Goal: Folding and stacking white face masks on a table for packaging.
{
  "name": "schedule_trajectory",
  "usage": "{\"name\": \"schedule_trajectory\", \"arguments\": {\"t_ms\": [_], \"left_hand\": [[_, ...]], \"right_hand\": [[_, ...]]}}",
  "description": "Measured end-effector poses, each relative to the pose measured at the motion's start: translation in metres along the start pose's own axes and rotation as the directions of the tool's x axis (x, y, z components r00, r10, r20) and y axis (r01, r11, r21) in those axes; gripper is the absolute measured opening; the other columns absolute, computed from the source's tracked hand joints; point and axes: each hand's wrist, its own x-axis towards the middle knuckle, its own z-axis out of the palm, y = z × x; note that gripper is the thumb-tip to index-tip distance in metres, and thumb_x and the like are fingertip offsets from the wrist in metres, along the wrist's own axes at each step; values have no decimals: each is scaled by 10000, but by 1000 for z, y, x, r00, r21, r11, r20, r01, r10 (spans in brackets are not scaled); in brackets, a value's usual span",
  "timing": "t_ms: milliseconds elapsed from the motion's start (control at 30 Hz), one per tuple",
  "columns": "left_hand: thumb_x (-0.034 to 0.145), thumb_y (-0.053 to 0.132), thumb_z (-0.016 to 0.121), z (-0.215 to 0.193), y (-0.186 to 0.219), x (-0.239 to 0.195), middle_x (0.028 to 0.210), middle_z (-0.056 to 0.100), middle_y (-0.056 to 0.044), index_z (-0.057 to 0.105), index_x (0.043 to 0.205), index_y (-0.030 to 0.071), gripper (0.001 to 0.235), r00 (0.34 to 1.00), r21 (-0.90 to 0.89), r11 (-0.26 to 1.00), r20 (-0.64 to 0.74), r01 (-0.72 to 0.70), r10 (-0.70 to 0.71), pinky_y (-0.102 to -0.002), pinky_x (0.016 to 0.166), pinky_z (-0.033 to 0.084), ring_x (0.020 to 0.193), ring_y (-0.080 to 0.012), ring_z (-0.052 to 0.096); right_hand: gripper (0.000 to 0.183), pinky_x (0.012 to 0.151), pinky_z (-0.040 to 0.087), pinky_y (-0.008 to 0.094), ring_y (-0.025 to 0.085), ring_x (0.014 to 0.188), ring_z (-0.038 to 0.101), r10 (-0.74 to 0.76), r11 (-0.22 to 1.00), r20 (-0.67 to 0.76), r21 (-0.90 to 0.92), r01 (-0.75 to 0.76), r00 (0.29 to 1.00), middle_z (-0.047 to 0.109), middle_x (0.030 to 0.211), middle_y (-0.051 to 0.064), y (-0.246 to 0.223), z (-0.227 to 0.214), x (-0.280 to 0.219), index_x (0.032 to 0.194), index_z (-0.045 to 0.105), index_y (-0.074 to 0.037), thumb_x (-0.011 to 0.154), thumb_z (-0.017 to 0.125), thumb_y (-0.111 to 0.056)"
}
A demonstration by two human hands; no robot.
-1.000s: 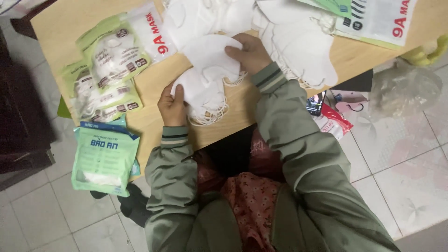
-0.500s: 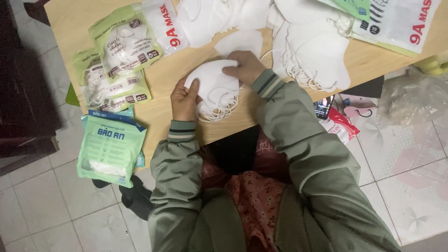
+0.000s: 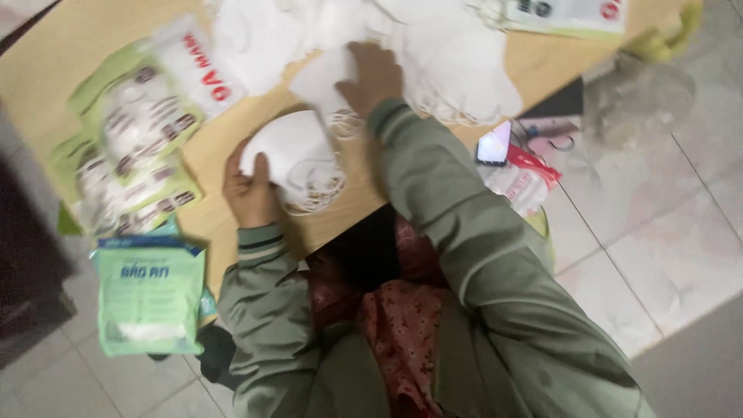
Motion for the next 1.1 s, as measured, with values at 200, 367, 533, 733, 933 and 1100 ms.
{"name": "schedule_trajectory", "arguments": {"t_ms": [200, 367, 533, 733, 933, 1100], "left_hand": [[986, 130, 741, 0, 14, -6, 1338, 649, -153, 549, 1437, 76, 493, 999, 5, 999, -15, 46, -46, -352, 957, 595, 1078, -203, 658], [1022, 108, 718, -3, 7, -6, 1484, 556, -126, 537, 1456, 52, 474, 992, 190, 974, 49, -123, 116, -374, 1108, 494, 1309, -218, 558], [995, 185, 725, 0, 8, -7, 1309, 693, -127, 655, 1326, 51, 365, 999, 198, 980, 35, -15, 8, -346, 970, 600, 1127, -190, 677], [985, 166, 725, 3, 12, -7, 1173, 748, -54, 700, 1290, 93, 314, 999, 263, 964, -12, 40, -39, -237, 822, 581, 872, -77, 647], [982, 92, 709, 4, 12, -8, 1190, 743, -104, 727, 1218, 96, 236, 1000, 214, 977, -12, 7, -4, -307, 928, 610, 1045, -166, 693], [981, 141, 701, -3, 2, -4, 1168, 752, -126, 726, 1225, 64, 257, 999, 236, 972, 38, -17, 8, -343, 912, 607, 1041, -193, 694]], "right_hand": [[818, 856, 465, 553, 370, 1197, 507, 69, 989, 153, -138, -48, 986, 570, 1372, 70, -18, -17, 2, 1510, 382, -271, 828, 723, -567], [810, 876, 479, 544, 374, 1231, 499, 88, 994, 215, -82, -72, 973, 528, 1436, 73, -26, -35, 3, 1526, 353, -259, 856, 732, -510], [691, 907, 448, 540, 343, 1182, 543, 112, 993, 207, 22, -119, 972, 594, 1334, 63, -29, -41, 2, 1492, 417, -248, 862, 690, -324], [313, 896, 395, 518, 290, 991, 613, 116, 983, 262, 107, -149, 958, 704, 999, -15, -30, -35, 2, 1175, 637, -253, 866, 593, -225], [352, 755, 550, 457, 280, 949, 650, 46, 898, 145, 428, -105, 988, 706, 1050, 75, -23, -26, 3, 1176, 678, -160, 835, 613, -217], [146, 415, 632, 294, 174, 708, 683, 114, 346, 230, 903, -256, 966, 659, 888, 61, -36, -47, 0, 929, 711, -146, 787, 677, -145]]}}
